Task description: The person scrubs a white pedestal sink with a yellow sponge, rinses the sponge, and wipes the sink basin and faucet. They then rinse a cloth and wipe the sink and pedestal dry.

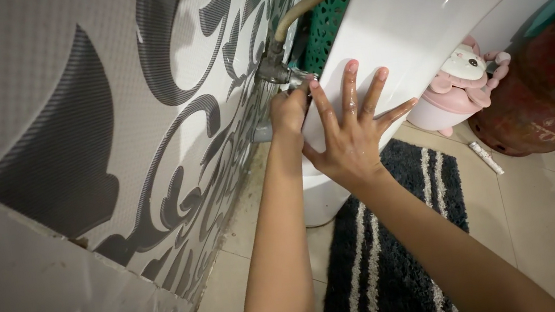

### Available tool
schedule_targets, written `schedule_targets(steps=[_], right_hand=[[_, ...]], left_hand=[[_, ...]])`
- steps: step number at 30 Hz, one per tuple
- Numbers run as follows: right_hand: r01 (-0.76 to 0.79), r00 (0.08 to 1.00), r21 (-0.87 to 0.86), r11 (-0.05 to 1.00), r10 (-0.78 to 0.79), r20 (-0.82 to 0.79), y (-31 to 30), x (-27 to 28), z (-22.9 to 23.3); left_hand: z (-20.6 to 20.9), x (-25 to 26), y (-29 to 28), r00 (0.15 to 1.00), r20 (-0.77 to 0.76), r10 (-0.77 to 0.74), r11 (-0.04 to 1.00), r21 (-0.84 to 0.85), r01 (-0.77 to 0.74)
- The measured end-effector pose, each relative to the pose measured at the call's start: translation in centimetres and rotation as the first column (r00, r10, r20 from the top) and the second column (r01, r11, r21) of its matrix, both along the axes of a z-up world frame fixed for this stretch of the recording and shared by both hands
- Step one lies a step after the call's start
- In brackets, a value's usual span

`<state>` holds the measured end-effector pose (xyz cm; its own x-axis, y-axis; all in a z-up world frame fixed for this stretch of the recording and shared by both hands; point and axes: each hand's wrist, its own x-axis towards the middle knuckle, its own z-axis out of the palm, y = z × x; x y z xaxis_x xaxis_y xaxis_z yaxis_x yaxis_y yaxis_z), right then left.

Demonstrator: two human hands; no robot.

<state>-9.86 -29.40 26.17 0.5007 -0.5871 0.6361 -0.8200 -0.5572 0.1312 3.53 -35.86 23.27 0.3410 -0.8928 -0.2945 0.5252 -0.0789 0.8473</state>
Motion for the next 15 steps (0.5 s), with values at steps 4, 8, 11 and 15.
schedule_targets(steps=[4,8,11,15], right_hand=[[-0.005,1.000,0.014,1.000,0.005,0.000,0.4,0.0,0.0],[-0.029,1.000,0.028,0.999,0.030,-0.005,0.7,-0.1,0.0],[-0.032,0.999,0.037,0.999,0.032,-0.013,0.9,-0.1,0.1],[-0.046,0.999,0.040,0.998,0.047,-0.019,1.0,-0.3,0.2]], left_hand=[[1.1,-0.4,0.5,0.998,-0.036,0.060,0.994,-0.090,-0.063],[2.1,-0.9,0.8,0.992,-0.056,0.114,0.989,-0.086,-0.119],[2.4,-1.0,1.0,0.988,-0.047,0.146,0.989,-0.021,-0.148],[1.9,-1.4,1.0,0.976,-0.012,0.217,0.973,-0.072,-0.217]])
